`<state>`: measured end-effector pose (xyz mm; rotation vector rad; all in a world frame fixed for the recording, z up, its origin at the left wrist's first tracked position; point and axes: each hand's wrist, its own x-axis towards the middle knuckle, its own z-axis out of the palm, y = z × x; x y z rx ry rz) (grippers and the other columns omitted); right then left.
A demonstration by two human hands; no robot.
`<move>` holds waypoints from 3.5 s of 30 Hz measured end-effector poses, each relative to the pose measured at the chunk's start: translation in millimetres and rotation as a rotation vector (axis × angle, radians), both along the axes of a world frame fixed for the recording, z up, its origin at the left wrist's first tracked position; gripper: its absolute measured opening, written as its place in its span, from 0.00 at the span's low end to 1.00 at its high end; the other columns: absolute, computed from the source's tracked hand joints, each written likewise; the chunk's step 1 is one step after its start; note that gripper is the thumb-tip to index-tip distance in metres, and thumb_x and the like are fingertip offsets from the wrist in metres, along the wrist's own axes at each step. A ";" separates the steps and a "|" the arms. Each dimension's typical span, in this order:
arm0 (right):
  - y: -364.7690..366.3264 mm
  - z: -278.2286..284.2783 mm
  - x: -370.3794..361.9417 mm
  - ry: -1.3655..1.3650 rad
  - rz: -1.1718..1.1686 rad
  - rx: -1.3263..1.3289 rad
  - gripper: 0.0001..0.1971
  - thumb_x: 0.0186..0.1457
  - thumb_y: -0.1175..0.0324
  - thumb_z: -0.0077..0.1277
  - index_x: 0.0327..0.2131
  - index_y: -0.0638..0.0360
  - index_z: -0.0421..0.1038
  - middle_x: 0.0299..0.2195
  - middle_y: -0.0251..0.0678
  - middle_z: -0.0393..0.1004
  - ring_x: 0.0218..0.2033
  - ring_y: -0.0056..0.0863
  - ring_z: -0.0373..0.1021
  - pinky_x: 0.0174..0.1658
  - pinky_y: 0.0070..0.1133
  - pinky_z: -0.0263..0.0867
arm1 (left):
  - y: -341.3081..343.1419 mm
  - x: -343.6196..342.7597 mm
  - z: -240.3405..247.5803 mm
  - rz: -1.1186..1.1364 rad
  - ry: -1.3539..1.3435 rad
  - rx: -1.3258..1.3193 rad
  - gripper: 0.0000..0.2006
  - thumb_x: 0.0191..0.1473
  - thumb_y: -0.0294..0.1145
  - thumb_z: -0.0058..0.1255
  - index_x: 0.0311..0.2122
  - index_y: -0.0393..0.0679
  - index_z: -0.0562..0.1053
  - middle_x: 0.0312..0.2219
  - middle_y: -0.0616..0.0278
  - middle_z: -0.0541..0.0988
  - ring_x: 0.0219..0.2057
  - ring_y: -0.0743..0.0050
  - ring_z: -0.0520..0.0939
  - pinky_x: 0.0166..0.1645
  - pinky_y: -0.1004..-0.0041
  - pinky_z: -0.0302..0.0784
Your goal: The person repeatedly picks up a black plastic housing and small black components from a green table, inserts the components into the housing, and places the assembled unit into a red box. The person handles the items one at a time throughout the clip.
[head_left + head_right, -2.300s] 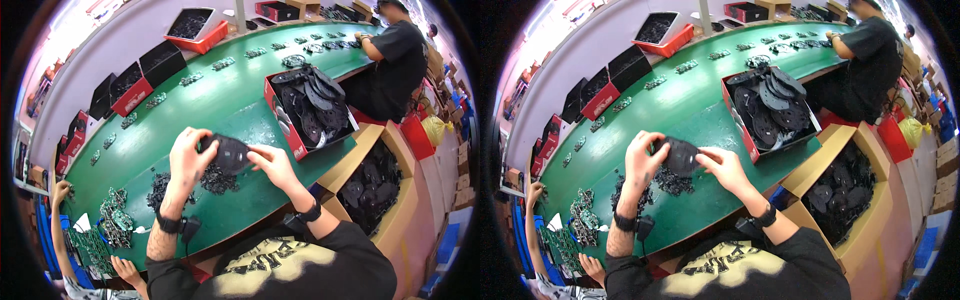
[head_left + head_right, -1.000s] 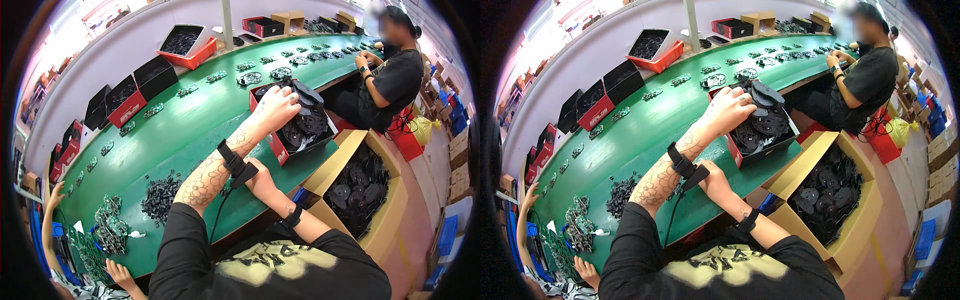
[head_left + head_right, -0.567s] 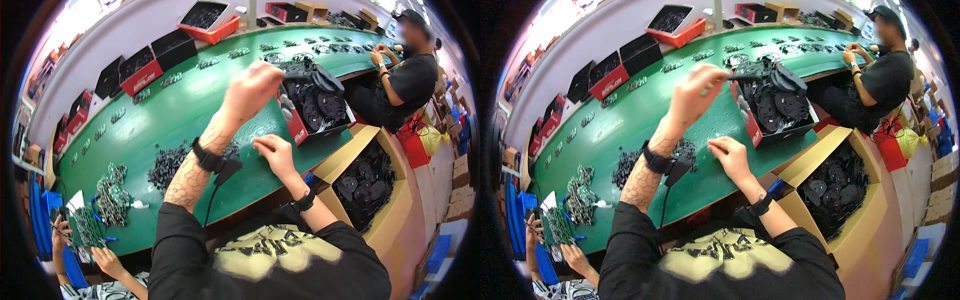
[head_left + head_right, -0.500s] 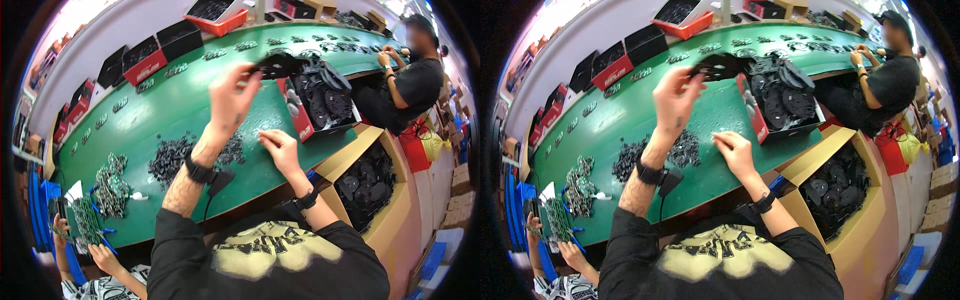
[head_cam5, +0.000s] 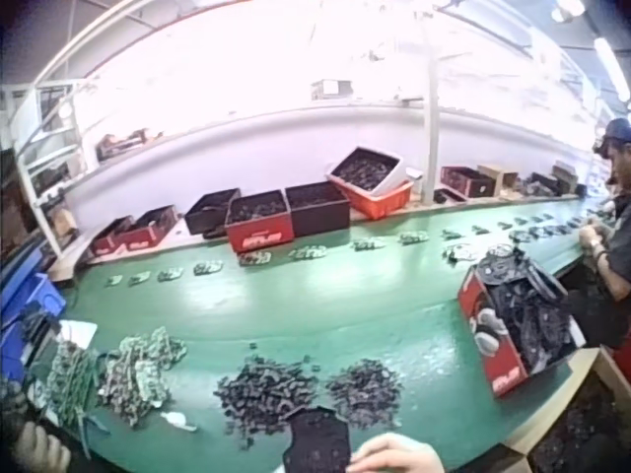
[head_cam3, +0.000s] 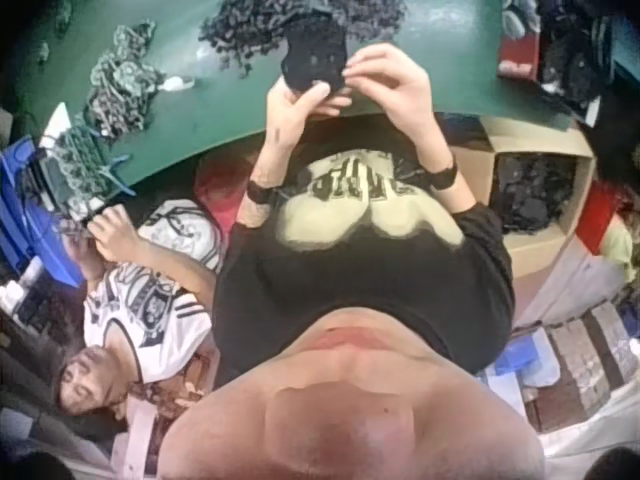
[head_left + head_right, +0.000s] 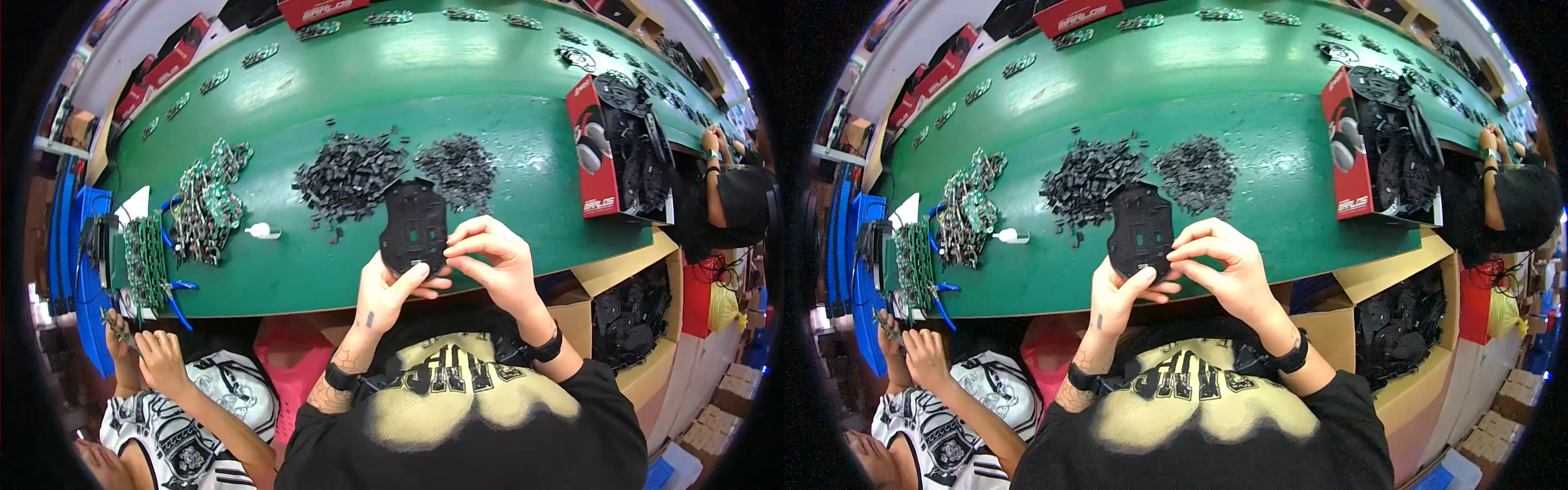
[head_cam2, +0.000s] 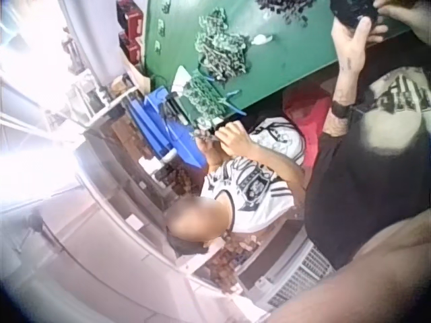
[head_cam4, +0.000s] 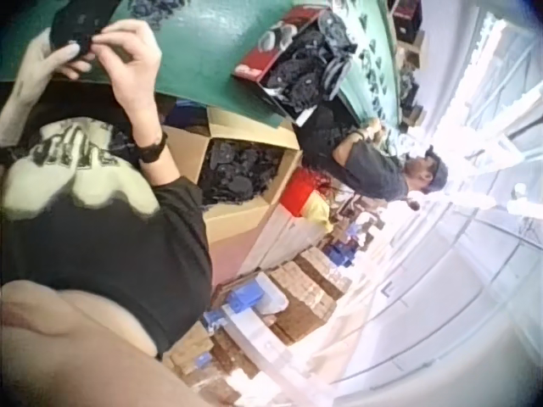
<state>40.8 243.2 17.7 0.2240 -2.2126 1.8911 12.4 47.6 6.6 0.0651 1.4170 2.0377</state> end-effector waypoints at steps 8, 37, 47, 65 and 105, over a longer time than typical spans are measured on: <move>-9.1 -4.2 -6.6 -0.020 -0.006 0.087 0.09 0.43 0.80 0.61 0.32 0.59 0.79 0.32 0.33 0.72 0.34 0.24 0.71 0.37 0.19 0.68 | 2.4 3.1 -3.2 0.051 0.028 0.032 0.17 0.61 0.27 0.47 0.54 0.35 0.63 0.44 0.51 0.77 0.40 0.60 0.84 0.39 0.73 0.83; -9.8 41.9 -124.9 -0.172 0.164 0.313 0.07 0.46 0.70 0.61 0.27 0.62 0.74 0.27 0.33 0.74 0.29 0.22 0.72 0.34 0.20 0.69 | -18.0 -14.3 -5.2 0.294 0.101 0.065 0.17 0.61 0.27 0.46 0.53 0.34 0.61 0.40 0.43 0.79 0.34 0.58 0.85 0.33 0.72 0.83; -4.3 5.4 -171.6 -0.049 0.016 0.598 0.08 0.44 0.66 0.61 0.26 0.61 0.77 0.28 0.39 0.76 0.31 0.33 0.74 0.39 0.27 0.69 | -14.3 -13.2 -2.5 0.348 0.096 0.135 0.19 0.61 0.27 0.45 0.55 0.36 0.59 0.42 0.43 0.78 0.37 0.57 0.84 0.36 0.71 0.83; -27.4 11.1 -63.7 -0.418 0.065 -0.621 0.16 0.52 0.74 0.58 0.45 0.61 0.69 0.38 0.33 0.77 0.36 0.16 0.72 0.35 0.16 0.67 | 24.9 -14.1 1.7 0.294 0.240 0.071 0.17 0.60 0.25 0.47 0.53 0.34 0.62 0.43 0.52 0.77 0.37 0.62 0.84 0.36 0.73 0.83; 98.9 -37.0 -79.9 0.291 -0.143 0.563 0.05 0.44 0.68 0.58 0.28 0.53 0.77 0.28 0.33 0.71 0.35 0.35 0.70 0.39 0.32 0.67 | 290.1 -364.7 -28.5 -0.059 0.630 -0.630 0.24 0.56 0.44 0.52 0.47 0.31 0.72 0.34 0.51 0.80 0.25 0.69 0.83 0.28 0.75 0.81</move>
